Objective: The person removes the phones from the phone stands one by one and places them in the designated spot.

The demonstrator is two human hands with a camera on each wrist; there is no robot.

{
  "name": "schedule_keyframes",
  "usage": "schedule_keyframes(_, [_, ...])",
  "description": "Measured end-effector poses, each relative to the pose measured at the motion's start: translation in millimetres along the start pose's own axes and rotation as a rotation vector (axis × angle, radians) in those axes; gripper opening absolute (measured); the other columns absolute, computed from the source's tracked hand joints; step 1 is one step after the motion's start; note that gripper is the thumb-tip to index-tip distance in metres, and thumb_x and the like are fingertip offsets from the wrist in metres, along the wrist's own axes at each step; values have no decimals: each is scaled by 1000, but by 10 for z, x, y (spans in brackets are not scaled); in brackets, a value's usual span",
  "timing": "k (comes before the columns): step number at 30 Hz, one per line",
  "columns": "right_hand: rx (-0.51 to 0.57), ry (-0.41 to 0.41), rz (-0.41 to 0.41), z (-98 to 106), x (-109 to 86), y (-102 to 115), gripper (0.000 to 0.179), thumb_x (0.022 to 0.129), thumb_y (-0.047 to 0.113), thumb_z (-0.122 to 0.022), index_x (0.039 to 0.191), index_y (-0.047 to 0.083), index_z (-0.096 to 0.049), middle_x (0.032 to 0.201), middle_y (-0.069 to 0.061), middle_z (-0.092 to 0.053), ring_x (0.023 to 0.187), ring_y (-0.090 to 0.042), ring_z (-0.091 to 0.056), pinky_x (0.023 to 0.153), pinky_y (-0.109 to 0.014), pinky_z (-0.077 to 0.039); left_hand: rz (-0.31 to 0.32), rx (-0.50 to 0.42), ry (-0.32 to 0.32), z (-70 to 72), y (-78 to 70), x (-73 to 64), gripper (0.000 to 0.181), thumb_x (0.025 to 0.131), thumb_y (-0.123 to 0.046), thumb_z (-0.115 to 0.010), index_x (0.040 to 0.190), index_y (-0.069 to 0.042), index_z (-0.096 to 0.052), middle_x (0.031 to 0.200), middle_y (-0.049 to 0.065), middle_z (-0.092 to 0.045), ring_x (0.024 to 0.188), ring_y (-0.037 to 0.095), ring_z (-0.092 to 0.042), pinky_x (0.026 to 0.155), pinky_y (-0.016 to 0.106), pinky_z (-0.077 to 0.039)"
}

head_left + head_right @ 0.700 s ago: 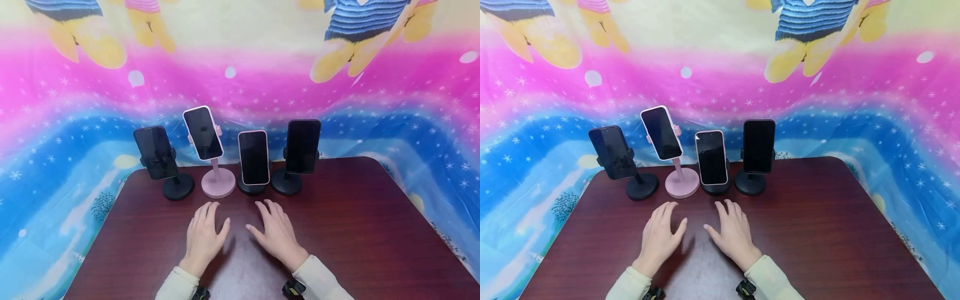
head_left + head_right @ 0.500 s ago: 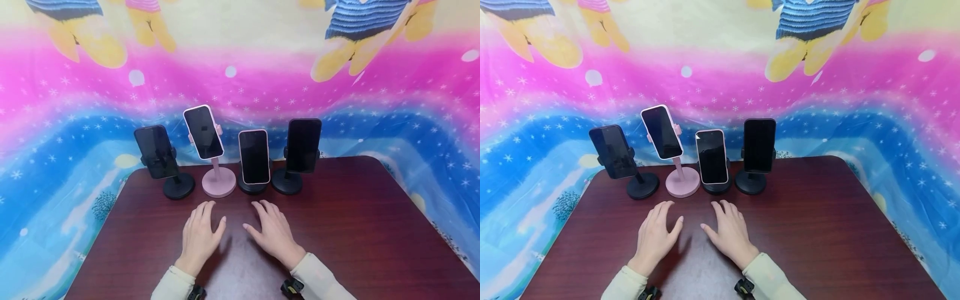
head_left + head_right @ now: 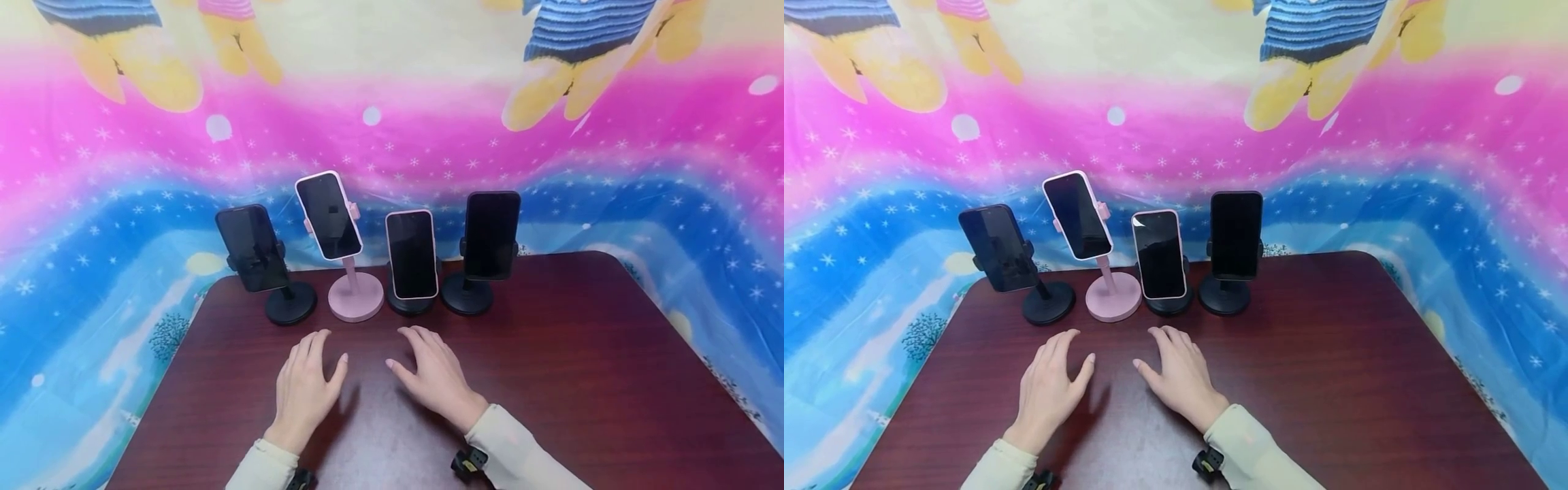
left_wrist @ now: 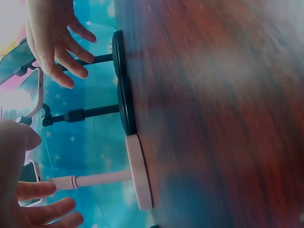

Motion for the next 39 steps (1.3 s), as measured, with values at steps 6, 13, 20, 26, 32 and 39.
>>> schedule_keyframes(6, [9,3,10,-23,8,5,56,92,45,-71,137,15,-59,137,-9,-62,125,-27,-60,106,-49,-50,20,-9,15,5,61,-12,47,87,-34,-73,127,-10,-64,120,13,-68,103,33,-67,78,50,-59])
schedule_keyframes(13, [14,19,23,-20,32,49,54,93,43,-70,136,14,-60,137,-8,-62,126,-26,-59,107,-48,-50,40,-17,27,43,126,-3,47,89,-32,-73,129,-10,-63,121,13,-69,103,33,-67,78,50,-59])
schedule_keyframes(20, [10,21,49,-41,90,101,54,93,45,-69,136,14,-59,136,-7,-62,125,-26,-60,107,-47,-50,72,-24,32,108,202,34,43,90,-29,-72,128,-10,-64,121,13,-69,103,34,-67,78,52,-59])
schedule_keyframes(26, [0,40,62,-109,202,172,55,94,46,-67,138,13,-59,136,-7,-63,125,-26,-61,105,-47,-50,102,-23,19,196,305,92,40,91,-28,-71,126,-9,-64,120,14,-69,103,34,-66,76,53,-58])
schedule_keyframes(32, [23,64,71,-158,330,272,55,95,47,-65,139,14,-58,136,-5,-64,125,-24,-61,106,-46,-50,134,-31,0,299,400,184,37,92,-28,-70,124,-9,-65,120,14,-69,103,35,-66,74,54,-58])
schedule_keyframes(39, [82,98,59,-242,445,330,56,96,46,-64,140,11,-58,138,-6,-63,130,-25,-57,108,-46,-49,174,-35,-28,446,505,293,34,96,-26,-67,123,-7,-66,122,16,-69,107,36,-67,73,57,-58])
Point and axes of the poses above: each hand's wrist, its own x-axis towards the middle knuckle, its own z-axis out of the back of the hand, y = z × x, the point moved 4 cm from there along x, towards the middle knuckle
